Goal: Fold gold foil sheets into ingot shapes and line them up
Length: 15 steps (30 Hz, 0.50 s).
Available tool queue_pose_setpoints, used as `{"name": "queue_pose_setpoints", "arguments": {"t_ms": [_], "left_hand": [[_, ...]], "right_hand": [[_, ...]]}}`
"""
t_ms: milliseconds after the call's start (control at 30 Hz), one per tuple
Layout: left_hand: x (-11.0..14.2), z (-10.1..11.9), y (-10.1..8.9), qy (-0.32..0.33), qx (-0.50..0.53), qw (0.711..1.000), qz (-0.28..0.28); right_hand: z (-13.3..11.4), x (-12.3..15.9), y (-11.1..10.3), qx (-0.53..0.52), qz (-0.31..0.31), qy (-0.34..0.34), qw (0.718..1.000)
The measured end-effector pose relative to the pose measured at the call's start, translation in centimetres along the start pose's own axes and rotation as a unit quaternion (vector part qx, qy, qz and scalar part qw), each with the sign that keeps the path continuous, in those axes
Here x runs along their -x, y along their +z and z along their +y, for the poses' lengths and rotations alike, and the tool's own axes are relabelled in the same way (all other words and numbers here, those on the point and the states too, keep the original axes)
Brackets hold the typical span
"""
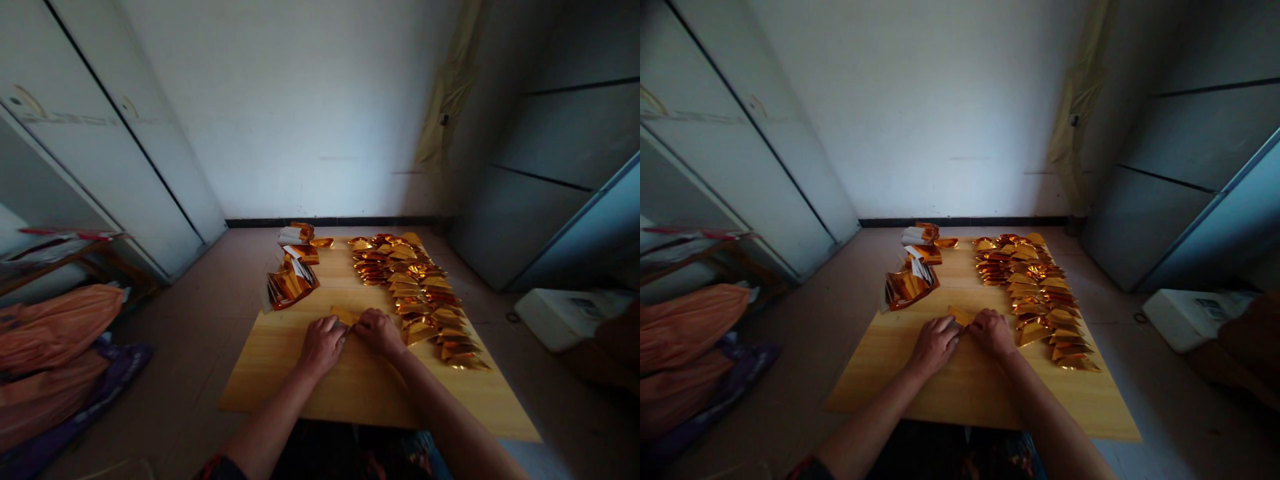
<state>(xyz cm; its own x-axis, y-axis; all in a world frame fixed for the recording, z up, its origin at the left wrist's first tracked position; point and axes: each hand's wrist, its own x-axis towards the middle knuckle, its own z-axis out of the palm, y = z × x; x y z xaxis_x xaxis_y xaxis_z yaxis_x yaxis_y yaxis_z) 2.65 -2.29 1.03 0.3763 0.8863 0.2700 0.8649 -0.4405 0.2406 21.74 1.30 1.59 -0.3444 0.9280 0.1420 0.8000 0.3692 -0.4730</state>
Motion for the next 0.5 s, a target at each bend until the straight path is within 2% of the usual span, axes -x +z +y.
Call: {"name": "queue_pose_setpoints", "arguments": {"t_ms": [133,267,500], "left_hand": [[0.2,0.0,-0.1,0.009,-0.015,1.000,-0.018],[0.5,-0.1,-0.3,0.025,-0.028,0.999,-0.028],[0.7,-0.1,-0.9,0.055,-0.040,0.997,-0.032]], "right_hand": [[-0.9,-0.3,-0.1,0.031,-0.007,0.044,0.999],[-0.8,-0.6,-0.1,0.028,-0.016,0.058,0.998],[1.0,-0.1,-0.5,-0.075,-0.045,-0.029,0.996]]}}
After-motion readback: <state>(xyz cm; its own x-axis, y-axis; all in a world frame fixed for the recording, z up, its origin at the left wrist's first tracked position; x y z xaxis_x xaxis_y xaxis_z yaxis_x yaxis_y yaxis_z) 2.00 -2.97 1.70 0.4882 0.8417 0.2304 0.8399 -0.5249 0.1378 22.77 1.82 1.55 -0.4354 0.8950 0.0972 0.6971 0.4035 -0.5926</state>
